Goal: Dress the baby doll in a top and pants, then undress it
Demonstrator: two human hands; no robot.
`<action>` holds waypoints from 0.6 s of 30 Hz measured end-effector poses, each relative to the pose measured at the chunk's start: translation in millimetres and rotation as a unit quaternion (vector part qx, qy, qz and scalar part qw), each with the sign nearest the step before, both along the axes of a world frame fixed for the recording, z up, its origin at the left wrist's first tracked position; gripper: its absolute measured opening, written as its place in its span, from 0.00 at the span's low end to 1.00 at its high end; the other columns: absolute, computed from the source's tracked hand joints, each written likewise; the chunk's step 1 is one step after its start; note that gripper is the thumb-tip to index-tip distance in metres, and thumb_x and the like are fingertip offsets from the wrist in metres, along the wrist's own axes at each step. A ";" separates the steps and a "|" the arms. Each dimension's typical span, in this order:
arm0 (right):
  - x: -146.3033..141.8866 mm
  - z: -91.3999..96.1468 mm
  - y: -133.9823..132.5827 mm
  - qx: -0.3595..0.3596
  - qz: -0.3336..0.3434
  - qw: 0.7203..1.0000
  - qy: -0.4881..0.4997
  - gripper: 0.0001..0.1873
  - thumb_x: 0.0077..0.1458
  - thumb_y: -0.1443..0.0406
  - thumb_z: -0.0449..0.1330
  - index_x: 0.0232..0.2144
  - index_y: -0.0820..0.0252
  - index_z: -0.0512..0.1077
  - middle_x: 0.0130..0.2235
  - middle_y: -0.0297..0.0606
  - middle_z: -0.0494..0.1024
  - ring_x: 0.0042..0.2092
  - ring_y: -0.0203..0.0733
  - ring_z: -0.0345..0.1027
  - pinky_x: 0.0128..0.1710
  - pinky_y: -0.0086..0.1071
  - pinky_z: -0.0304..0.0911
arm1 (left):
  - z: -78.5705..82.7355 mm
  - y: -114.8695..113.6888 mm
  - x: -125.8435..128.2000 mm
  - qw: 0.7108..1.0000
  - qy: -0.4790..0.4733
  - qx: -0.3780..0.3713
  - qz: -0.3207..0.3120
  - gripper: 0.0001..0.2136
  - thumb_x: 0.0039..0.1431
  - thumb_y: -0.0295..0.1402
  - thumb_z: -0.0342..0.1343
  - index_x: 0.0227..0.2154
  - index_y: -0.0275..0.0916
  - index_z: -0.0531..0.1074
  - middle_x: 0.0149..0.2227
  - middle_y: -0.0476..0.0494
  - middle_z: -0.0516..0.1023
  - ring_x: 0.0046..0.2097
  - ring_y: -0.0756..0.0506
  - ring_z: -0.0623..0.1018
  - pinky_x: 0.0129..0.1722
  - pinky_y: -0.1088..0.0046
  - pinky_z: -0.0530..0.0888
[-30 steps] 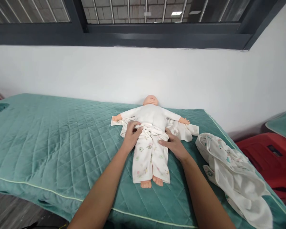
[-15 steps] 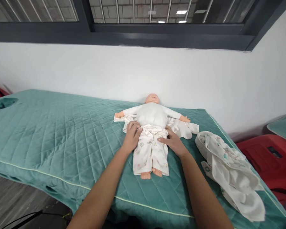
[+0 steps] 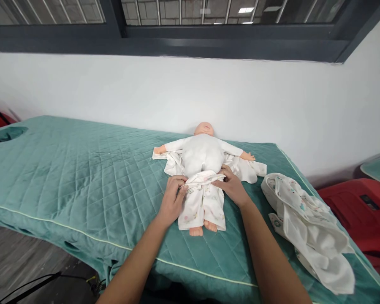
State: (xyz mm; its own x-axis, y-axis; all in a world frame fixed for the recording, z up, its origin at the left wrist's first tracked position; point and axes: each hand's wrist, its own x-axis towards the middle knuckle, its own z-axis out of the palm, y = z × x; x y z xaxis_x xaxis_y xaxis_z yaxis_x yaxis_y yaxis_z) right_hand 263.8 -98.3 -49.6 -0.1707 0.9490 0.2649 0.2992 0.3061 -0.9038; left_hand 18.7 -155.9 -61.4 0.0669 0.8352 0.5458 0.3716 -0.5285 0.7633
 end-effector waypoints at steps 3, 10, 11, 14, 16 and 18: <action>-3.1 -1.5 -1.2 0.050 -0.078 0.996 -0.017 0.22 0.45 0.48 0.71 0.27 0.58 0.72 0.54 0.45 0.61 0.57 0.52 0.60 0.49 0.40 0.63 | -0.8 1.1 1.0 1.000 -0.011 -0.008 0.000 0.10 0.72 0.39 0.45 0.35 0.42 0.64 0.46 0.40 0.73 0.51 0.45 0.72 0.53 0.65 0.67; -14.9 4.3 -32.1 0.140 -0.099 0.983 -0.070 0.14 0.52 0.57 0.65 0.23 0.56 0.68 0.34 0.36 0.70 0.40 0.44 0.65 0.44 0.38 0.60 | -1.2 8.1 0.6 0.999 -0.031 -0.024 0.005 0.09 0.70 0.39 0.47 0.36 0.41 0.65 0.45 0.41 0.72 0.49 0.44 0.72 0.52 0.65 0.66; -16.8 4.4 -40.4 0.126 -0.103 0.984 -0.071 0.14 0.53 0.57 0.65 0.23 0.56 0.67 0.31 0.34 0.69 0.38 0.43 0.64 0.42 0.37 0.59 | -1.7 9.1 0.3 0.999 -0.033 -0.023 0.006 0.09 0.70 0.40 0.47 0.36 0.41 0.65 0.44 0.42 0.72 0.48 0.44 0.72 0.52 0.66 0.67; -22.7 1.7 -65.6 0.048 -0.121 0.990 -0.051 0.18 0.53 0.54 0.64 0.21 0.57 0.65 0.25 0.29 0.64 0.30 0.38 0.59 0.32 0.32 0.55 | -2.9 12.8 -0.2 1.000 -0.022 -0.019 0.008 0.10 0.70 0.40 0.47 0.35 0.41 0.66 0.40 0.44 0.72 0.44 0.45 0.71 0.49 0.66 0.67; -26.5 -0.6 -78.1 0.004 -0.126 0.991 -0.034 0.22 0.52 0.51 0.64 0.19 0.58 0.63 0.23 0.28 0.60 0.28 0.35 0.54 0.29 0.31 0.51 | -2.4 14.9 0.0 1.000 -0.007 -0.022 0.018 0.11 0.69 0.41 0.47 0.35 0.41 0.67 0.37 0.45 0.71 0.42 0.45 0.70 0.46 0.67 0.67; -29.5 -1.5 -84.6 -0.020 -0.133 0.991 -0.022 0.24 0.51 0.49 0.65 0.19 0.58 0.61 0.22 0.27 0.58 0.28 0.34 0.52 0.28 0.30 0.49 | -0.2 14.7 1.1 0.999 0.001 -0.036 0.030 0.11 0.69 0.41 0.48 0.34 0.40 0.66 0.35 0.47 0.70 0.39 0.45 0.70 0.43 0.68 0.66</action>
